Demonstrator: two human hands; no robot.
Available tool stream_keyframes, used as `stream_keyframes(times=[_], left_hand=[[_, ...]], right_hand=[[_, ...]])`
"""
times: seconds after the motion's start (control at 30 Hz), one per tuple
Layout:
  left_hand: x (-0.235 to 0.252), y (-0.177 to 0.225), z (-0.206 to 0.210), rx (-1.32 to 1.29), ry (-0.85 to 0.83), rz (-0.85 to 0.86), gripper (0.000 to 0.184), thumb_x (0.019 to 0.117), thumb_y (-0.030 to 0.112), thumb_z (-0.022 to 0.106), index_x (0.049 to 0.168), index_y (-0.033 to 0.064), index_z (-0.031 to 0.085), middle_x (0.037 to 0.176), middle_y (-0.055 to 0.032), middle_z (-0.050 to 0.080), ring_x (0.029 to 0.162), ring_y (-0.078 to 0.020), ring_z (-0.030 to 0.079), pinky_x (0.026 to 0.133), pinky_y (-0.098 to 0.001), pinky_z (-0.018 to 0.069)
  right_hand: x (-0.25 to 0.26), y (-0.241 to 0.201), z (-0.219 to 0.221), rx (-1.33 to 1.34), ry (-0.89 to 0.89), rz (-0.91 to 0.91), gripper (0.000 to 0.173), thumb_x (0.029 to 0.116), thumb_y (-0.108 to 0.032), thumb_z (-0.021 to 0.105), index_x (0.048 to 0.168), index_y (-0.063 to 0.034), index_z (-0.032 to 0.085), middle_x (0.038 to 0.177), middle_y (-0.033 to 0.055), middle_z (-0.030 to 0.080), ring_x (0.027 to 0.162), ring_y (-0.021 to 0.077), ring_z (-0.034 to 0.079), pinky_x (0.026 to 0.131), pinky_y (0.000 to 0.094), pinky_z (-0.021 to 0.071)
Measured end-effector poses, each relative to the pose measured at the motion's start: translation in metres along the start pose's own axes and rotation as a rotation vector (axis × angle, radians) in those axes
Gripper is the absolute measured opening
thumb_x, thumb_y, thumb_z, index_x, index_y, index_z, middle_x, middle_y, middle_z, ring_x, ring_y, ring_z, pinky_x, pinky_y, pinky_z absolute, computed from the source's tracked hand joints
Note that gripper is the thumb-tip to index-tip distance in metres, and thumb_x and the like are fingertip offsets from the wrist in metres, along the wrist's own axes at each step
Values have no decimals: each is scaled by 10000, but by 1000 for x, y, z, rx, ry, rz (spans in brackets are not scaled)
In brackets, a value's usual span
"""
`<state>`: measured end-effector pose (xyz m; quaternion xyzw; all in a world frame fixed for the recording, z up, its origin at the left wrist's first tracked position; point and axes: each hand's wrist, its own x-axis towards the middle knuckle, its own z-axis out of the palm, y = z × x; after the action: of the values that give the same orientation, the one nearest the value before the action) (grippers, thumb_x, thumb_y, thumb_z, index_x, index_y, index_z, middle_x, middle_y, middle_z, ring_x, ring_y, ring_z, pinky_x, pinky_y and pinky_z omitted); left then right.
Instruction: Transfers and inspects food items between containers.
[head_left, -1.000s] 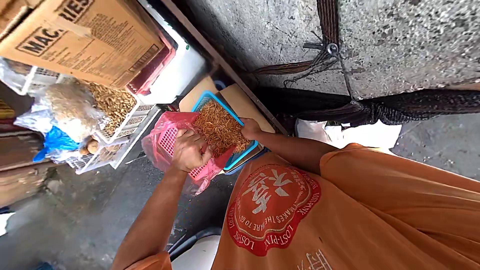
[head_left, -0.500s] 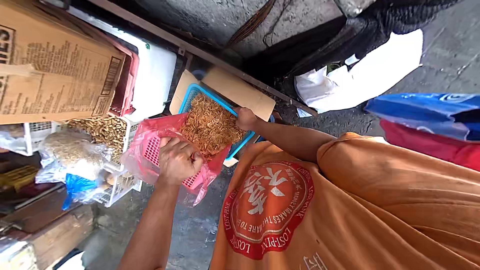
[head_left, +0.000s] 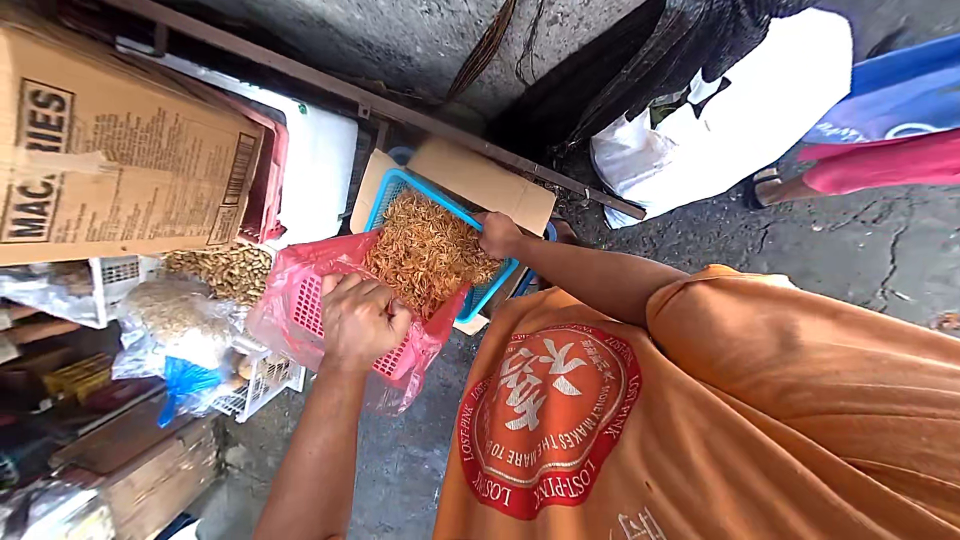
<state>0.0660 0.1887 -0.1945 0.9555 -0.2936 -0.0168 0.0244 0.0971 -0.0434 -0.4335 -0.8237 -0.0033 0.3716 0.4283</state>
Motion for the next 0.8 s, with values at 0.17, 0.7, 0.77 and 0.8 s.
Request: stream_keyframes(times=[0.17, 0.7, 0.77, 0.8], left_hand=[[11, 10, -3, 32, -67, -39, 412, 884, 337, 460, 532, 124, 482, 558, -49, 551, 618, -250, 573, 773, -474, 416], [17, 13, -15, 26, -103, -92, 391, 881, 314, 498, 537, 126, 504, 567, -39, 556, 629, -240, 572, 805, -470, 409], [18, 17, -19, 35, -105, -91, 394, 883, 325, 504, 538, 135, 507, 562, -28, 552, 626, -230, 566, 803, -464, 404], [20, 17, -20, 37, -110, -90, 396, 888, 327, 504, 540, 137, 502, 560, -27, 548, 623, -228, 563, 804, -463, 404]], right_hand=[[7, -3, -2, -4, -54, 3, 527, 903, -66, 637, 1421, -161, 613, 1250, 177, 695, 1144, 376, 674, 956, 620, 531], [16, -15, -7, -40, -59, 17, 637, 836, -63, 689, 1454, -177, 588, 1354, 147, 647, 1247, 359, 619, 1024, 619, 498], [18, -14, -5, -32, -65, 12, 616, 851, -64, 685, 1449, -176, 591, 1351, 144, 651, 1246, 356, 621, 1026, 616, 499], [19, -13, -5, -26, -62, 4, 615, 856, -65, 681, 1455, -172, 589, 1351, 141, 651, 1248, 353, 621, 1029, 612, 500]])
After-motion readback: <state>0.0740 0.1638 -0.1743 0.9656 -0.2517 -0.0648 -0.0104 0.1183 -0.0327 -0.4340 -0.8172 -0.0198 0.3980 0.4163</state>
